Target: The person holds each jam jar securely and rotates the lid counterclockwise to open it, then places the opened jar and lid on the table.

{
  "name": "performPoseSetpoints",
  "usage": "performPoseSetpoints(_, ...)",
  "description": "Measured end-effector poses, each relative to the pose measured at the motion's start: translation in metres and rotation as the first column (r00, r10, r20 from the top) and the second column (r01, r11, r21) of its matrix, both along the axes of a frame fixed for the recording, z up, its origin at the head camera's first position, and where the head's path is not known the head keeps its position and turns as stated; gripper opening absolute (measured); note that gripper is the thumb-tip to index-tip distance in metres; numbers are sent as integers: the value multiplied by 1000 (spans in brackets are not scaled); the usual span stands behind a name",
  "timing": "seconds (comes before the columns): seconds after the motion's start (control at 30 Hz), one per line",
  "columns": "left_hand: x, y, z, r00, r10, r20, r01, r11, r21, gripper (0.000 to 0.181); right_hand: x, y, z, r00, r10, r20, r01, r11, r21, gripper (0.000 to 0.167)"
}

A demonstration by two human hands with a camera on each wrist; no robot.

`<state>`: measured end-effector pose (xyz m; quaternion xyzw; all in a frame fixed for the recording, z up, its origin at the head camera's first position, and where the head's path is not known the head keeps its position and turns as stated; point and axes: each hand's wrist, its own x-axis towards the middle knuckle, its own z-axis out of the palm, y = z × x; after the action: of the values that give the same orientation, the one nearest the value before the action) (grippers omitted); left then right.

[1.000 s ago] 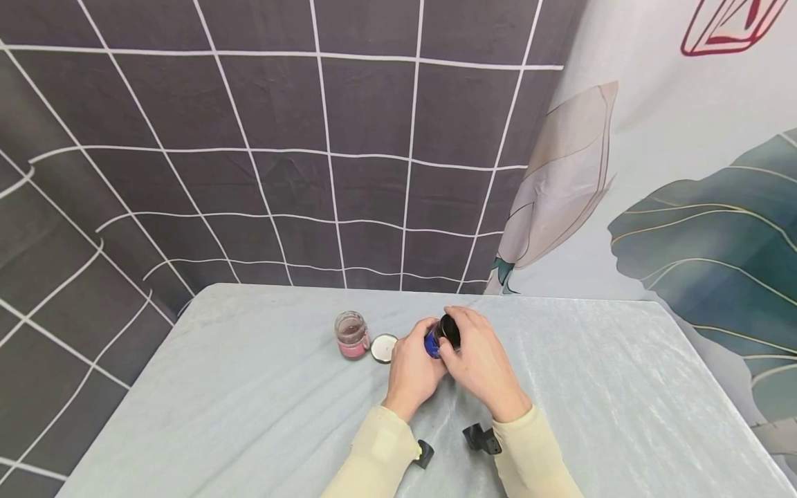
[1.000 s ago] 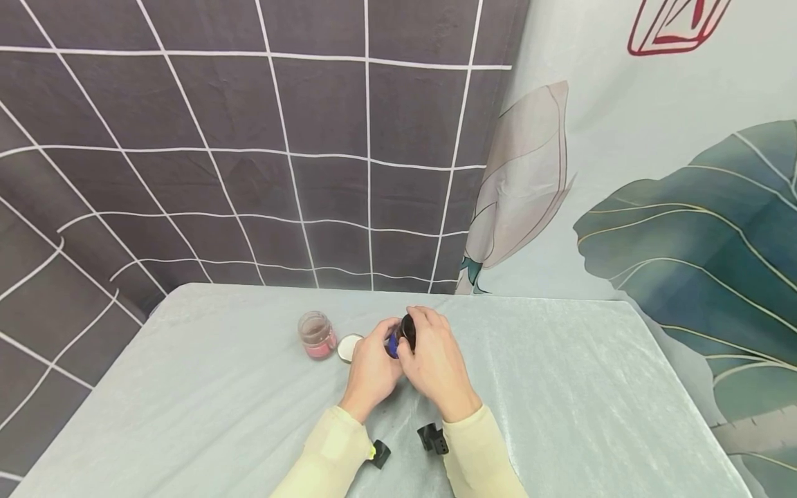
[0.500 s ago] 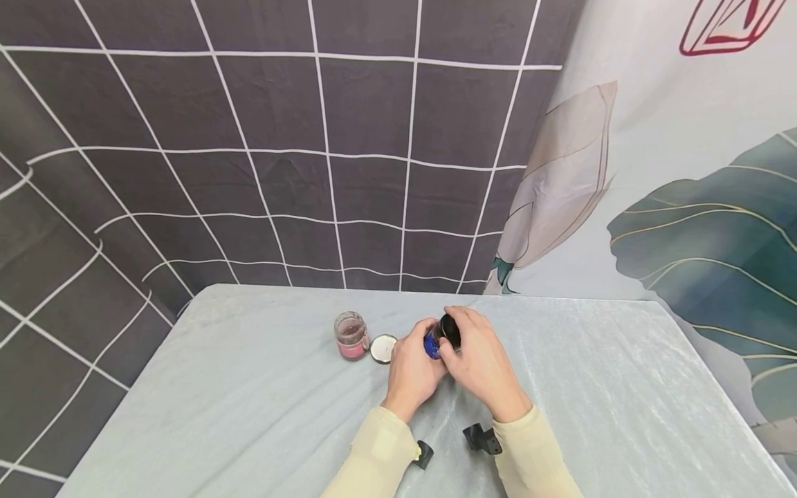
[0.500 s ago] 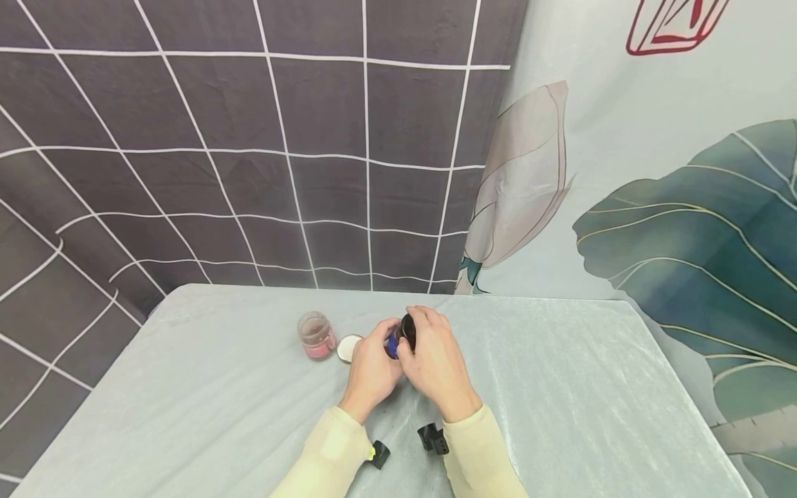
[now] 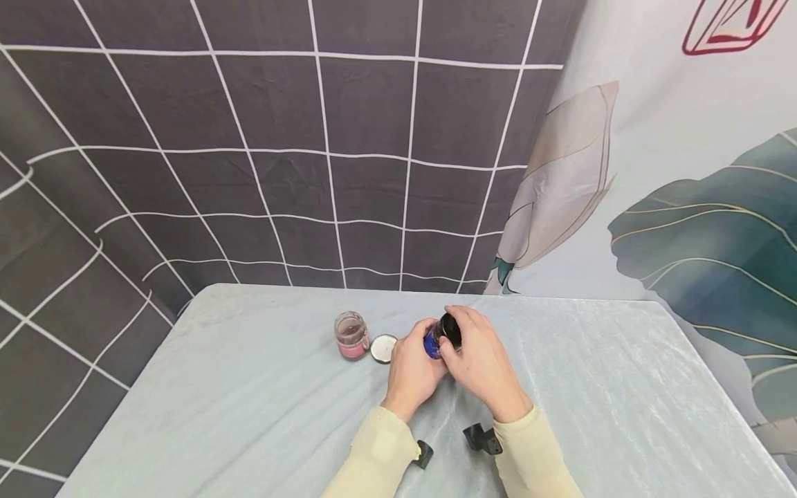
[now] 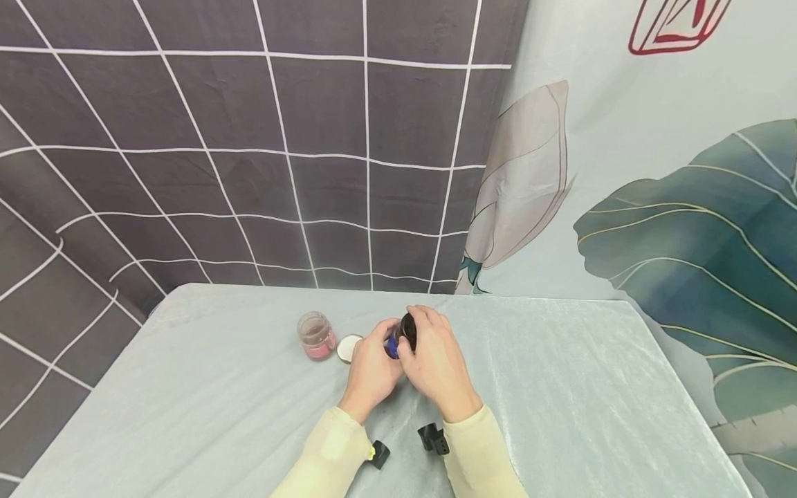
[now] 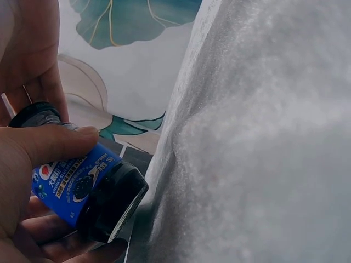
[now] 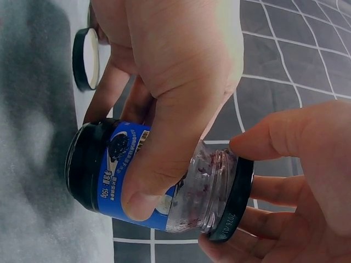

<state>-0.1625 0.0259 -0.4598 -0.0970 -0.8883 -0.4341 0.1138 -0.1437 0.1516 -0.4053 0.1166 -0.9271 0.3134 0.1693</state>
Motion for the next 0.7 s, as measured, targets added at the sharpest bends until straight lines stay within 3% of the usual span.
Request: performPoseSetpoints(0.7,-1,0,-1,1000,-3,4,3,1000,1,52,0,0,0,1000,-4,-19,4,1000,2,47)
